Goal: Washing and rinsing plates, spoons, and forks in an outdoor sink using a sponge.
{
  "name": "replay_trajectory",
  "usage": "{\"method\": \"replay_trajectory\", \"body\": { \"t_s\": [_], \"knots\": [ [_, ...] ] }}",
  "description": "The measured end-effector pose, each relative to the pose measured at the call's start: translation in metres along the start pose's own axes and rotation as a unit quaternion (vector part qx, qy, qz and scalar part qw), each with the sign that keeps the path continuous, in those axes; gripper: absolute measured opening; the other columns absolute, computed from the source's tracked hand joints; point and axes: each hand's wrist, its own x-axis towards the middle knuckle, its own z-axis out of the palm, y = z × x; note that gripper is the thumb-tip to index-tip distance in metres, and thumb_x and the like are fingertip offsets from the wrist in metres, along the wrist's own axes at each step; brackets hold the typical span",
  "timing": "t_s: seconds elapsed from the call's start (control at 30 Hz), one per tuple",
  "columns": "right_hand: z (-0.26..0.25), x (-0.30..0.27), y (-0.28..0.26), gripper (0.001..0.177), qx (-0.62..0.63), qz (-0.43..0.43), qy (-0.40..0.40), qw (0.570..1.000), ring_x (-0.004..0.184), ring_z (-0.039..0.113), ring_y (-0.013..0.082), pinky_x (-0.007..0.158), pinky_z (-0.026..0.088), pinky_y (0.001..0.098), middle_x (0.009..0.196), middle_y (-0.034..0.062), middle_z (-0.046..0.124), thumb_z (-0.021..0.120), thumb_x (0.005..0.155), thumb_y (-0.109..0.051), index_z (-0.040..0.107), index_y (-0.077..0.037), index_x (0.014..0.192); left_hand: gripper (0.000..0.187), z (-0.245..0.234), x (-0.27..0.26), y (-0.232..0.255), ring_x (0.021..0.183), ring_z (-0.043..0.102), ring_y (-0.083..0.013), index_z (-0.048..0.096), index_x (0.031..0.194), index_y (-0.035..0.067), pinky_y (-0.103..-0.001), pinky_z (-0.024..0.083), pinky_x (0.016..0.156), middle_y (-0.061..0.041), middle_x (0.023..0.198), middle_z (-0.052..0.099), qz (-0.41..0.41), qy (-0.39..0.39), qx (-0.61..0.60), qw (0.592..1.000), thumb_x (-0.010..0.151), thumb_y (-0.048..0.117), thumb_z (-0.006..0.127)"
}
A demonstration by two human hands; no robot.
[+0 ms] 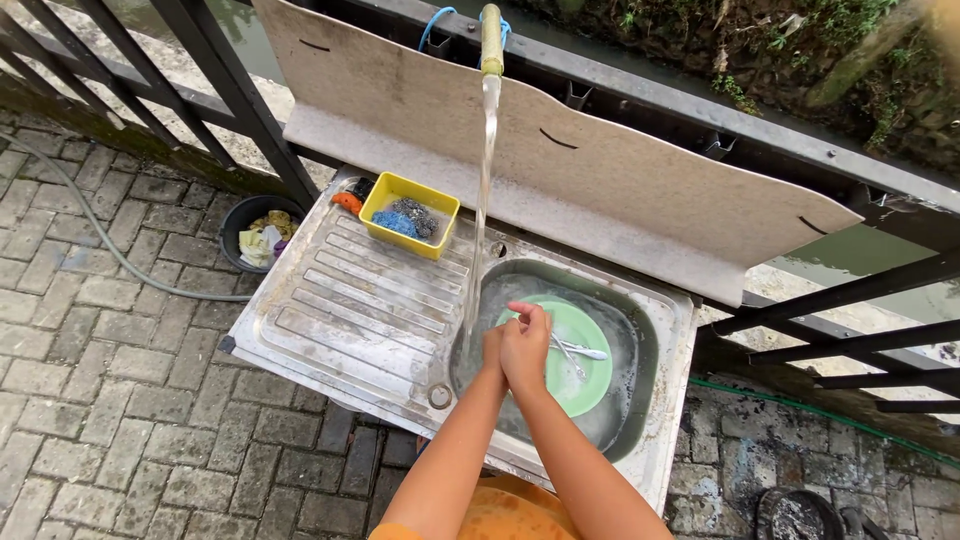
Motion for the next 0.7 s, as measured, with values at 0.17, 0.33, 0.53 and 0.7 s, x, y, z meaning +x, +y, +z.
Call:
{"method": "replay_trajectory", "body": {
  "t_s": [0.17,0.33,0.53,0.7],
  "knots": [
    [0.019,0.008,0.013,0.024,0.043,0.135,-0.043,0.989,0.096,0.062,0.0221,0.084,0.051,0.0359,0.103,0.0107,0.068,0.061,0.09,-0.006,0.068,-0.012,0.112,0.013,-0.024,0.011,-0.015,0.07,0.066,-0.0188,0.072,0.097,0.002,-0.033,0.052,0.062,-0.01,0.085,0.071,-0.26,0.102,-0.507,0.816,0.092,0.01,0.064],
    [0.051,-0.005,-0.003,0.02,0.194,0.394,-0.183,0.879,0.09,0.06,0.0147,0.072,0.049,0.0431,0.098,0.002,0.065,0.055,0.095,-0.014,0.062,-0.017,0.113,0.01,-0.072,0.01,-0.02,0.069,0.062,-0.0222,0.067,0.096,0.002,-0.039,0.051,0.06,-0.013,0.086,0.067,-0.299,0.27,-0.369,0.837,0.088,0.004,0.061],
    [0.123,0.03,0.141,0.017,0.365,0.323,-0.187,0.853,0.076,0.068,0.0227,0.069,0.056,0.0344,0.088,0.0126,0.071,0.056,0.099,-0.012,0.066,0.001,0.105,0.02,-0.063,0.004,-0.004,0.08,0.069,-0.0215,0.071,0.091,0.0,-0.034,0.055,0.07,-0.011,0.089,0.071,-0.28,0.263,-0.481,0.788,0.087,0.002,0.051],
    [0.095,0.021,0.097,0.015,0.322,0.35,-0.175,0.862,0.072,0.059,0.0189,0.066,0.05,0.0344,0.083,0.0072,0.065,0.057,0.1,-0.007,0.071,-0.005,0.1,0.025,-0.05,0.015,-0.029,0.083,0.072,-0.0244,0.066,0.09,-0.002,-0.034,0.058,0.073,-0.014,0.093,0.071,-0.306,0.306,-0.565,0.702,0.092,0.007,0.042]
  ]
}}
